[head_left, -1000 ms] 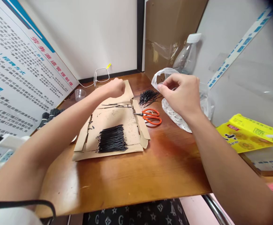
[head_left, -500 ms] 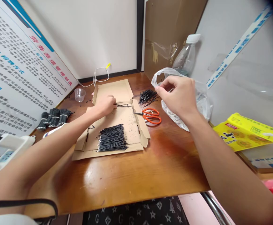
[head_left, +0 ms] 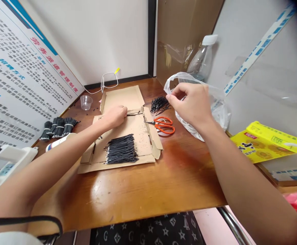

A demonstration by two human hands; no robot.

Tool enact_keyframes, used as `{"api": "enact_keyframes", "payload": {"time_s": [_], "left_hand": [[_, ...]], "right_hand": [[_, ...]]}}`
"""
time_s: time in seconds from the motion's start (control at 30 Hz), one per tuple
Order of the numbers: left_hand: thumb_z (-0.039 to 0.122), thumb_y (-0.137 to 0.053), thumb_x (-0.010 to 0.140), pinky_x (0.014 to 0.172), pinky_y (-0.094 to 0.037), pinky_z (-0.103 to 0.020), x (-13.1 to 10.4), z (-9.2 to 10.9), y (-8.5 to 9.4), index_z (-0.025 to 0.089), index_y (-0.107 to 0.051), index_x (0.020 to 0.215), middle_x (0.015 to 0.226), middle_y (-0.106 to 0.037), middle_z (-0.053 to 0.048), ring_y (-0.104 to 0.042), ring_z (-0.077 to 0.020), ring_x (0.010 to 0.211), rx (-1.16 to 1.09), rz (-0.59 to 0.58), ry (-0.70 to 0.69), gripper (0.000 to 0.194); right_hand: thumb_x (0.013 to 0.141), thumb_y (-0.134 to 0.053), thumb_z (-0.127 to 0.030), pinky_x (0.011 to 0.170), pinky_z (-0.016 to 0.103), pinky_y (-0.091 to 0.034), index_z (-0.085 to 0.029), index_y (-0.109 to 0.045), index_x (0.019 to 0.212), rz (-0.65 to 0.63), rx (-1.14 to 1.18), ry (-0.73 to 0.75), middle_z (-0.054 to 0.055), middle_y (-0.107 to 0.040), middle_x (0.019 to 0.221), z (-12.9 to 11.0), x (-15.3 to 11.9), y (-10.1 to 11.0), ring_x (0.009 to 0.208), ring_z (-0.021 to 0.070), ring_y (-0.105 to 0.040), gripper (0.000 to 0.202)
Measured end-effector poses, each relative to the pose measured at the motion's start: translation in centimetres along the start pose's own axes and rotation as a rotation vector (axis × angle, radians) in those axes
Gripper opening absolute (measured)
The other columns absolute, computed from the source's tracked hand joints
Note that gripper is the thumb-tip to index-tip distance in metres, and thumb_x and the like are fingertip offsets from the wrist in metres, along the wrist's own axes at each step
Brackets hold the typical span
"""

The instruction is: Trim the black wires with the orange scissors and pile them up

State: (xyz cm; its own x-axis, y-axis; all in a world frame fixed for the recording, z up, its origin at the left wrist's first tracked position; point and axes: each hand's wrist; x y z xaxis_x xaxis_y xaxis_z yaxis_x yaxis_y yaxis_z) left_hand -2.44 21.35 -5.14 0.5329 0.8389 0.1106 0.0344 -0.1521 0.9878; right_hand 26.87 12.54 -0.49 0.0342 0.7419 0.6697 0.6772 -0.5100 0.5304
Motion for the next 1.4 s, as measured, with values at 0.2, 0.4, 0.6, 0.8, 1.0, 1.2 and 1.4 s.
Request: {"api": "enact_keyframes", "payload": {"time_s": [0.2, 0.4, 0.6, 0.8, 1.0, 1.2, 1.4], "left_hand": [[0.015, -0.052, 0.084, 0.08, -0.047, -0.033, -0.1, 0.3, 0.8, 0.014, -0.07, 0.09, 0.091, -0.071, -0.012, -0.063, -0.0235, 0.088, 0.011, -0.064, -0.048, 0.019], [0.013, -0.051, 0.08, 0.076, -0.047, -0.032, -0.3, 0.7, 2.3, 0.015, -0.07, 0.079, 0.085, -0.071, -0.011, -0.064, -0.0243, 0.085, 0.049, -0.114, 0.007, 0.019], [0.013, -0.053, 0.077, 0.071, -0.047, -0.032, -1.6, -0.7, 3.5, 0.017, -0.07, 0.083, 0.093, -0.071, -0.011, -0.064, -0.026, 0.087, 0.088, -0.14, 0.064, 0.019], [0.01, -0.054, 0.077, 0.067, -0.045, -0.031, -2.2, -1.9, 3.3, 0.019, -0.066, 0.079, 0.092, -0.071, -0.011, -0.065, -0.0274, 0.087, 0.093, -0.103, 0.12, 0.015], [0.01, -0.05, 0.082, 0.069, -0.046, -0.033, -1.1, -1.2, 2.5, 0.017, -0.067, 0.087, 0.092, -0.07, -0.013, -0.065, -0.0278, 0.087, 0.064, -0.042, 0.127, 0.019], [0.012, -0.05, 0.083, 0.075, -0.048, -0.033, -0.4, -0.5, 1.4, 0.015, -0.069, 0.082, 0.088, -0.071, -0.012, -0.065, -0.0252, 0.086, 0.029, -0.021, 0.09, 0.019], [0.01, -0.05, 0.081, 0.078, -0.048, -0.034, -0.5, -0.4, 0.9, 0.013, -0.069, 0.078, 0.086, -0.07, -0.013, -0.065, -0.0257, 0.085, 0.049, -0.019, 0.069, 0.02]], "right_hand": [[0.079, -0.065, -0.019, 0.07, 0.039, -0.048, -0.023, -0.055, 0.061, -0.004, 0.004, 0.009, 0.002, -0.066, 0.065, -0.1, 0.0, 0.0, 0.062, 0.0188, -0.06, 0.021], [0.078, -0.065, -0.018, 0.067, 0.038, -0.046, -0.023, -0.054, 0.06, -0.01, 0.006, 0.026, 0.002, -0.066, 0.065, -0.1, -0.1, 0.0, 0.061, 0.0184, -0.058, 0.021], [0.079, -0.064, -0.021, 0.069, 0.04, -0.046, -0.024, -0.056, 0.061, -0.025, -0.007, 0.017, 0.003, -0.067, 0.067, -0.3, -0.1, 0.2, 0.063, 0.02, -0.059, 0.02], [0.079, -0.064, -0.022, 0.069, 0.04, -0.047, -0.025, -0.056, 0.06, -0.04, -0.024, 0.026, 0.003, -0.068, 0.067, -0.2, -0.1, 0.1, 0.062, 0.02, -0.057, 0.021], [0.08, -0.063, -0.021, 0.069, 0.04, -0.046, -0.025, -0.053, 0.06, -0.058, -0.033, 0.046, 0.004, -0.068, 0.067, -0.4, -0.2, 0.2, 0.061, 0.02, -0.057, 0.023], [0.079, -0.064, -0.021, 0.069, 0.04, -0.045, -0.025, -0.052, 0.059, -0.064, -0.047, 0.048, 0.004, -0.067, 0.066, -0.5, -0.1, 0.3, 0.06, 0.0198, -0.056, 0.023], [0.079, -0.064, -0.024, 0.069, 0.039, -0.045, -0.026, -0.054, 0.06, -0.08, -0.062, 0.052, 0.003, -0.067, 0.066, -0.5, -0.1, 0.3, 0.059, 0.0196, -0.055, 0.022]]}}
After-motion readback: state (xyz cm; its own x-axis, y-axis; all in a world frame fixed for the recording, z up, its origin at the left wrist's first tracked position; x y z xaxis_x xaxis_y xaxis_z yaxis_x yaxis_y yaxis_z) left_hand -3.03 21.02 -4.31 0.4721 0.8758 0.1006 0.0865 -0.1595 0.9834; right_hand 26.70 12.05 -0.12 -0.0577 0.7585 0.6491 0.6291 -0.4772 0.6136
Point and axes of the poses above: each hand's wrist, its own x-axis towards the middle knuckle, its own y-axis out of the back of the hand, z = x × y
